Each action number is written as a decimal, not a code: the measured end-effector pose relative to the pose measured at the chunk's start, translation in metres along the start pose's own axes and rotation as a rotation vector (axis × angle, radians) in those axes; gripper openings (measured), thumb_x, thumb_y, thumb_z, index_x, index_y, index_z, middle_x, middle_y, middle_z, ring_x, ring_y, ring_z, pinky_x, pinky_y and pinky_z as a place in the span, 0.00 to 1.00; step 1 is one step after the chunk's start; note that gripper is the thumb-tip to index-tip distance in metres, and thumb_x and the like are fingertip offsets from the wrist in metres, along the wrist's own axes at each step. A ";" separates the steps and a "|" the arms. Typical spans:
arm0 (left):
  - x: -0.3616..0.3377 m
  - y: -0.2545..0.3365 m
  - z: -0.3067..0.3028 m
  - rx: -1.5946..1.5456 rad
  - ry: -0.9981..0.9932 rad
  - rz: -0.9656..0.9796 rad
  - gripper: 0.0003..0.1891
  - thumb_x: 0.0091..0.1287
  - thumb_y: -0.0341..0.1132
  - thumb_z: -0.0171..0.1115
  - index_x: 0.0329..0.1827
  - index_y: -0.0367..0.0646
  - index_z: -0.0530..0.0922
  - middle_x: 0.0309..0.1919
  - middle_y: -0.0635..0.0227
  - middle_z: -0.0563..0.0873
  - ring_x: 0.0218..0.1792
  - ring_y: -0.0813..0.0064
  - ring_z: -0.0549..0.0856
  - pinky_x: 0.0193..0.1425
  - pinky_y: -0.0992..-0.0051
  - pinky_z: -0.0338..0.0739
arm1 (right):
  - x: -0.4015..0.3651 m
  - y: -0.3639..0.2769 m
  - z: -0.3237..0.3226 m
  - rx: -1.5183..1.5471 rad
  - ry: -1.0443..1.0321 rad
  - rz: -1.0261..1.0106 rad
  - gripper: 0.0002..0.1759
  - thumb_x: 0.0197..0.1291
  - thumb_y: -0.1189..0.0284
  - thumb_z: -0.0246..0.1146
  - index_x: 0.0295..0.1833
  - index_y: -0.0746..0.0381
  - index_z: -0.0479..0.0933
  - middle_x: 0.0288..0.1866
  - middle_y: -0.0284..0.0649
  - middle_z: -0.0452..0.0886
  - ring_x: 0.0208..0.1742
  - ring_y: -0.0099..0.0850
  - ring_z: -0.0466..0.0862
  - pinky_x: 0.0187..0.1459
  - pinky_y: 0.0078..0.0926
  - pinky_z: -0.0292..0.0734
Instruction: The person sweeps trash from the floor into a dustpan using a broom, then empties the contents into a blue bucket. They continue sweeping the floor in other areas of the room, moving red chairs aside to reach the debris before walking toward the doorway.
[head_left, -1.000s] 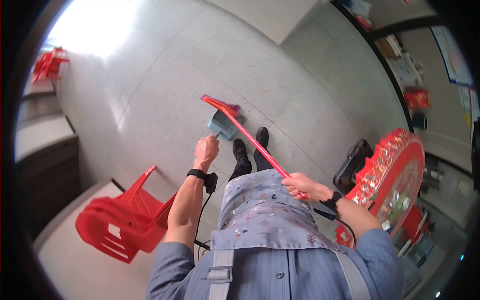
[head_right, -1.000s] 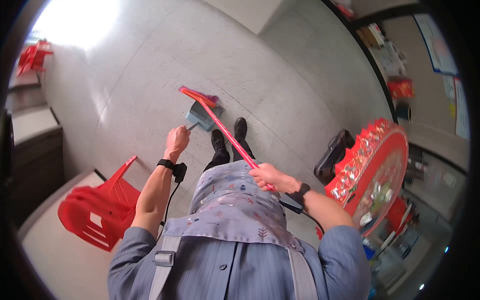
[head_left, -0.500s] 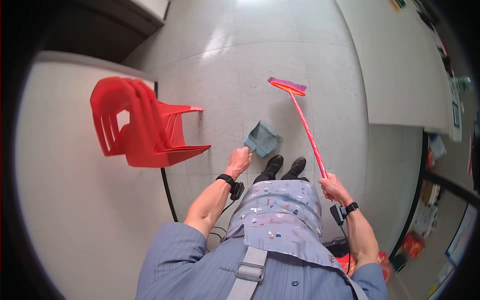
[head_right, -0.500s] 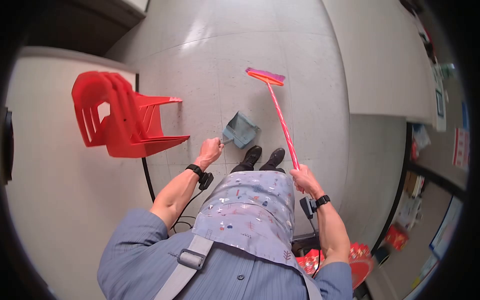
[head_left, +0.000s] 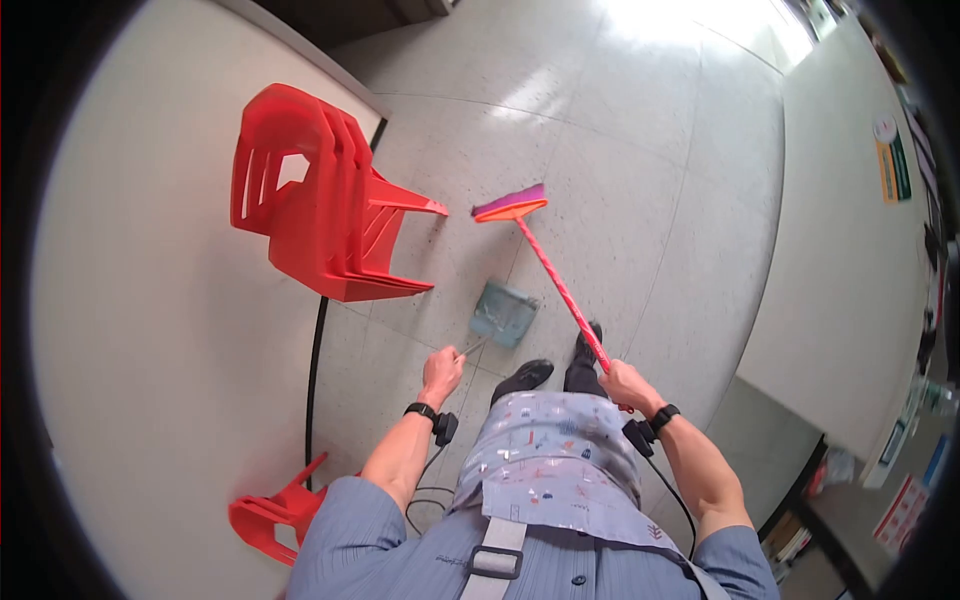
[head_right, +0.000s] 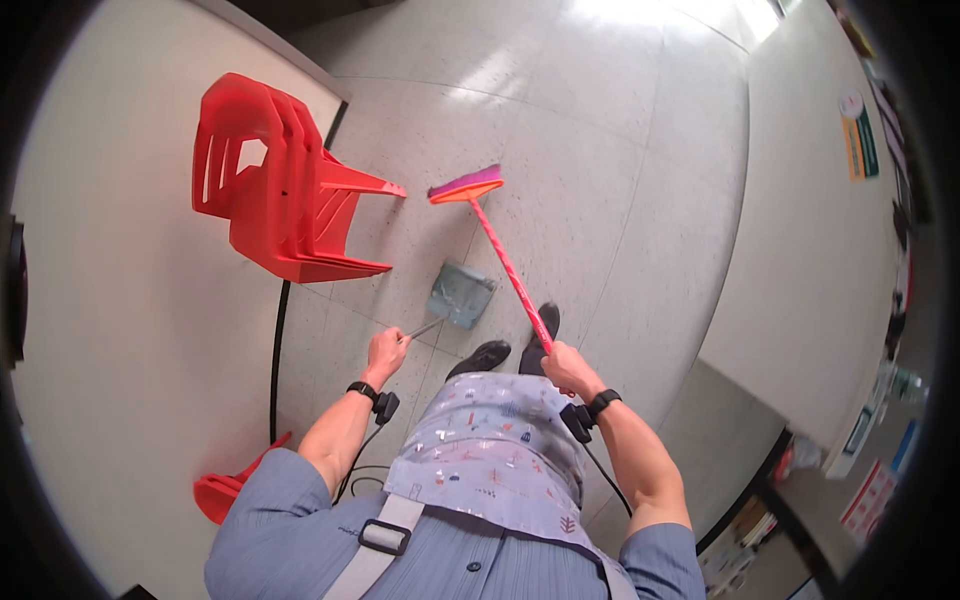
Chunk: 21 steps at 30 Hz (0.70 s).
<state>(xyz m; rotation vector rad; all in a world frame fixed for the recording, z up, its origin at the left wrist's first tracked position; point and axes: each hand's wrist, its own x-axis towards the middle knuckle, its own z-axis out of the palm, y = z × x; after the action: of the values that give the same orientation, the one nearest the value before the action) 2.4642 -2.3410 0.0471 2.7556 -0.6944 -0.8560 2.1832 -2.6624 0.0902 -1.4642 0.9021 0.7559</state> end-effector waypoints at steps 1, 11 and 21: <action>-0.004 -0.002 -0.001 -0.015 0.018 -0.009 0.13 0.68 0.43 0.68 0.37 0.40 0.86 0.33 0.46 0.89 0.40 0.42 0.89 0.45 0.50 0.82 | 0.008 -0.010 -0.007 -0.077 0.029 0.008 0.13 0.67 0.73 0.55 0.39 0.75 0.75 0.23 0.51 0.81 0.18 0.41 0.83 0.18 0.43 0.78; 0.000 -0.002 0.001 -0.145 0.193 -0.065 0.14 0.64 0.43 0.71 0.36 0.38 0.87 0.33 0.49 0.90 0.40 0.46 0.89 0.47 0.54 0.82 | -0.063 0.000 -0.075 0.282 -0.319 0.103 0.15 0.68 0.63 0.63 0.33 0.61 0.72 0.22 0.31 0.73 0.18 0.23 0.73 0.19 0.27 0.63; 0.111 0.098 -0.054 -0.118 0.286 -0.046 0.14 0.62 0.42 0.72 0.35 0.37 0.87 0.34 0.47 0.90 0.41 0.43 0.89 0.48 0.53 0.82 | 0.020 0.101 -0.218 -0.284 0.466 -0.293 0.17 0.66 0.61 0.60 0.45 0.67 0.79 0.33 0.55 0.86 0.36 0.53 0.88 0.39 0.49 0.82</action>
<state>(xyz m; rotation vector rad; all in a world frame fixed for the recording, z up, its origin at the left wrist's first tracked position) 2.5385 -2.4788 0.0655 2.7179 -0.5113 -0.4776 2.0941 -2.8814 0.0432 -2.0242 0.9185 0.3342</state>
